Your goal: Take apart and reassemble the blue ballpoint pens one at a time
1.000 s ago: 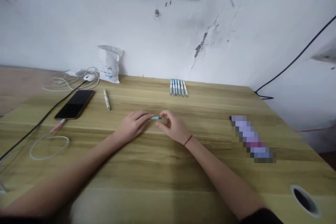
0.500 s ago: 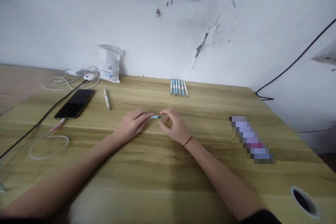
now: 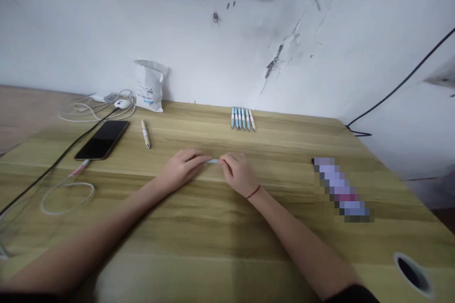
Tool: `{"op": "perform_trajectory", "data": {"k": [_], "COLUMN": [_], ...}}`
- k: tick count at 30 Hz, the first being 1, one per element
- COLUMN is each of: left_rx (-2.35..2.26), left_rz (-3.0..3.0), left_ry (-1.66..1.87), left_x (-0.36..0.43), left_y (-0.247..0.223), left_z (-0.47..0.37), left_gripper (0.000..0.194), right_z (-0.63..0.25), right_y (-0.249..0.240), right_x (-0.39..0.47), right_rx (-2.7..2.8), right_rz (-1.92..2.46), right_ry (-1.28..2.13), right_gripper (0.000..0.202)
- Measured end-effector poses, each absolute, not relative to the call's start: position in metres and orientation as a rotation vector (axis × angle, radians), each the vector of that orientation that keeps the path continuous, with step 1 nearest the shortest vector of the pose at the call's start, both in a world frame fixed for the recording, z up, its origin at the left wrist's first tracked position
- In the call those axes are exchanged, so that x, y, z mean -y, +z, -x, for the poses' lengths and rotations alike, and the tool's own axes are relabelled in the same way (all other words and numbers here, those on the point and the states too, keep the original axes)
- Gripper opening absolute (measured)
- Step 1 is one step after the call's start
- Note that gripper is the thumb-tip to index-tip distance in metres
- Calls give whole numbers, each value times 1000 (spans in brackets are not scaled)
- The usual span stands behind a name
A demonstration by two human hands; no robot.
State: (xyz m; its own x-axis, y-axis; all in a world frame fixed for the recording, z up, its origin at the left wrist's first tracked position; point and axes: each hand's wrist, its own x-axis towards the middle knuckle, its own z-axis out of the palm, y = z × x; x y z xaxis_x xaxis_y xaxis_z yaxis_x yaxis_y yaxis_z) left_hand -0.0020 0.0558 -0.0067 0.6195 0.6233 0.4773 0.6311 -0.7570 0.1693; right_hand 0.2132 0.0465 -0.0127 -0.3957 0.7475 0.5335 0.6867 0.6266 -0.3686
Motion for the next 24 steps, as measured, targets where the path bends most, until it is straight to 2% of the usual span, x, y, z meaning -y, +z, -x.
{"op": "perform_trajectory", "data": {"k": [7,9,13,18,21,24], "left_rx": [1718,1834,1690,1291,1334,1613], "left_rz": [2930,2971,2933,2787,2609,2297], "left_ry": [-823,-924,-1245,-1236,-1138,-1126], "left_x": [-70,-73,-74,-72,-78,-88], "left_y": [1,1,-3,-3,6,12], "left_z": [18,20,19,18,27,47], "left_gripper": [43,43,33,24,31,41], "right_z": [-223,-225,-227,-225,-234,-265], "right_y": [-12,-12,-13,-13,-13,-13], "right_x": [-50,-51,-54,-56,-66,-86], "right_rx": [1965,1987,2081,2101,1957,1583], "right_rz": [1122,1118,1135,1192,1277,1593], "right_ry": [15,0,31,123,195,170], "right_gripper": [12,11,14,15,18,26]}}
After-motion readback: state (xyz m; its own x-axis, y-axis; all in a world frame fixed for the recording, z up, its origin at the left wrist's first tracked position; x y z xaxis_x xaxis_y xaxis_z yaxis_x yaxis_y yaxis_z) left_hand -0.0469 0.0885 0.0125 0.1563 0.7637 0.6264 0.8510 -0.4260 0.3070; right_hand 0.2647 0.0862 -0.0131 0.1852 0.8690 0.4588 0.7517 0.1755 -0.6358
